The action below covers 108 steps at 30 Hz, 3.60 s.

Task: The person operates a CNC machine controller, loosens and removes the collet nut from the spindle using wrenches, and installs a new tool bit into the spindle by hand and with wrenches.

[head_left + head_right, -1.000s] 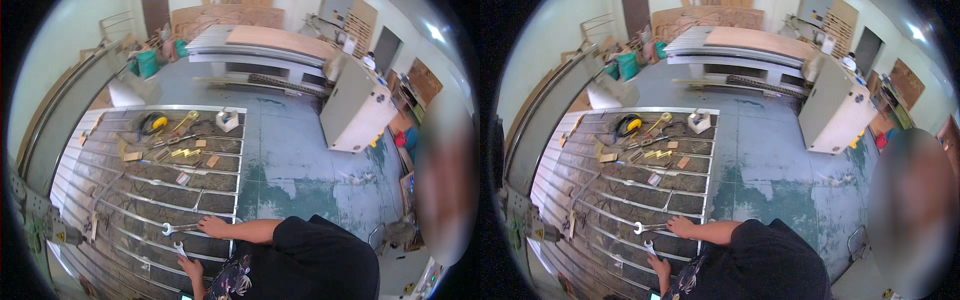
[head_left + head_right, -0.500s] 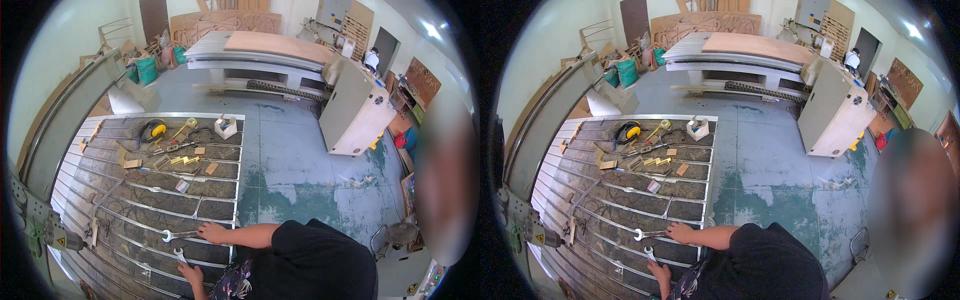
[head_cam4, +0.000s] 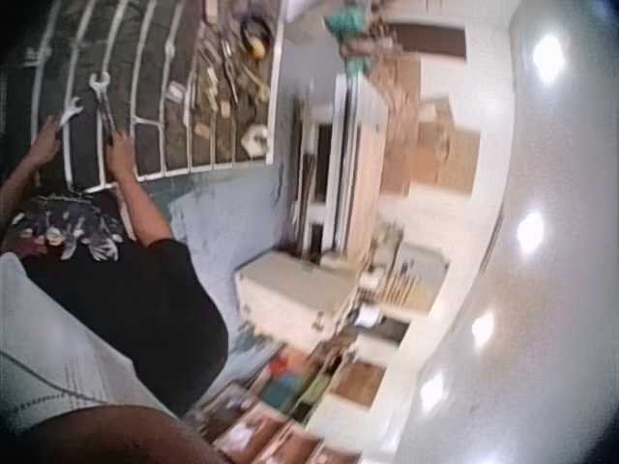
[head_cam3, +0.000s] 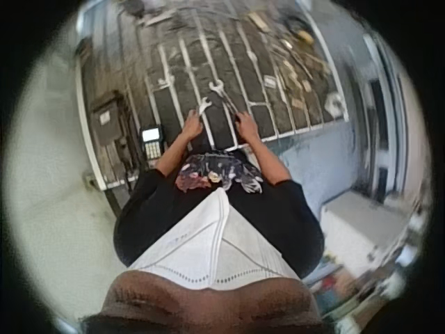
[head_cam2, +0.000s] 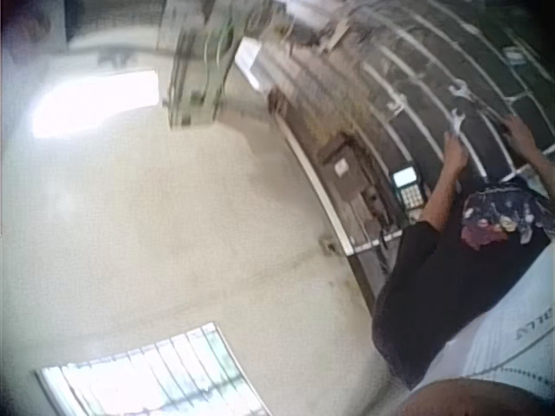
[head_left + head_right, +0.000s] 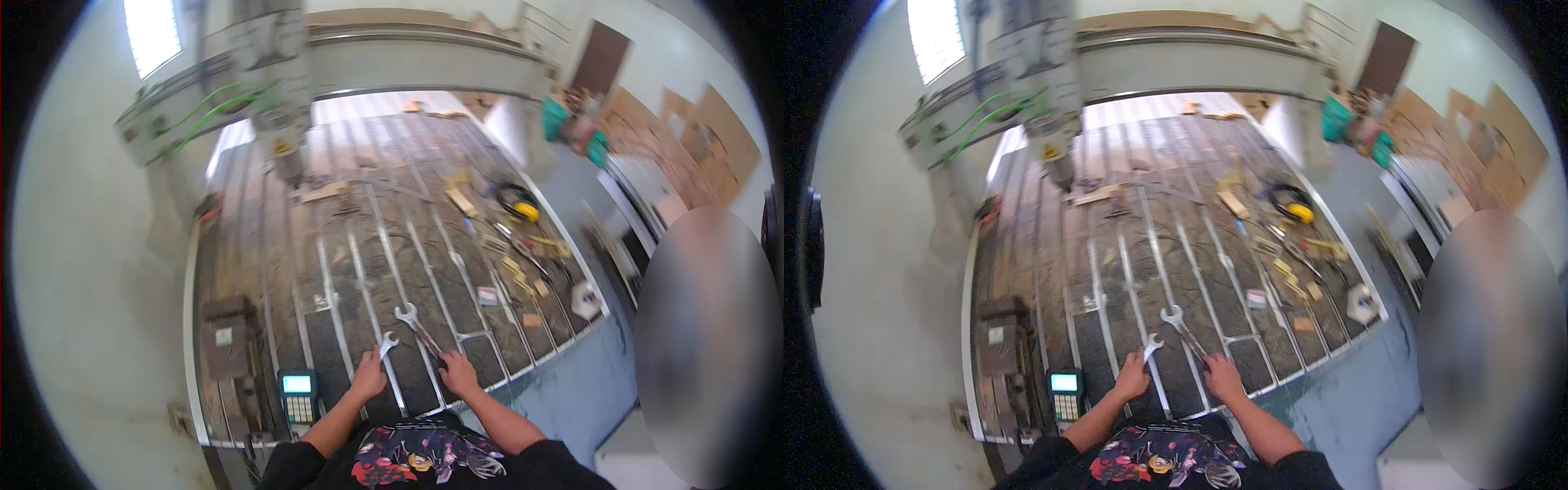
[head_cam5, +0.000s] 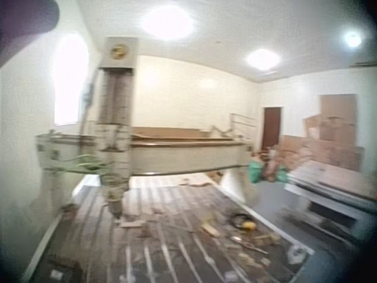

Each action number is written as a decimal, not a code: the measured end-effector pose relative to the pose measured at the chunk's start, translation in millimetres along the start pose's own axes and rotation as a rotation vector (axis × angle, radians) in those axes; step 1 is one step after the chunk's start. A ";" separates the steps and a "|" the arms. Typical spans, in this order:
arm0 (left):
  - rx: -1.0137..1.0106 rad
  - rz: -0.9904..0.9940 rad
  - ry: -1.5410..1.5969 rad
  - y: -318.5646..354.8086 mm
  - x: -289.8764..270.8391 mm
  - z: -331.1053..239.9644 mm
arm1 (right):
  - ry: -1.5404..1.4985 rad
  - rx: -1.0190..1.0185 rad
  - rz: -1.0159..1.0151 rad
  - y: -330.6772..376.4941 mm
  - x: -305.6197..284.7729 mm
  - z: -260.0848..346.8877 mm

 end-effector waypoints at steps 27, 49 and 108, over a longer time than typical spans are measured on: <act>-0.006 0.018 0.069 -1.0 1.5 8.3 | 0.049 0.085 -0.025 -4.6 2.6 -0.1; -0.061 0.009 0.149 -4.6 4.8 17.1 | 0.036 0.093 -0.028 -9.7 1.8 -4.4; -0.316 -0.617 1.091 -339.1 -308.8 139.7 | -0.806 0.515 0.588 -64.4 22.4 18.9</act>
Point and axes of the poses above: each hand's wrist, its own y-axis away from the middle knuckle, its own x-axis out of the palm, z = x × y, the point moved 6 cm from there along -y, towards the middle knuckle, and after that the axes turned 4 degrees about y, right-handed, at the moved point
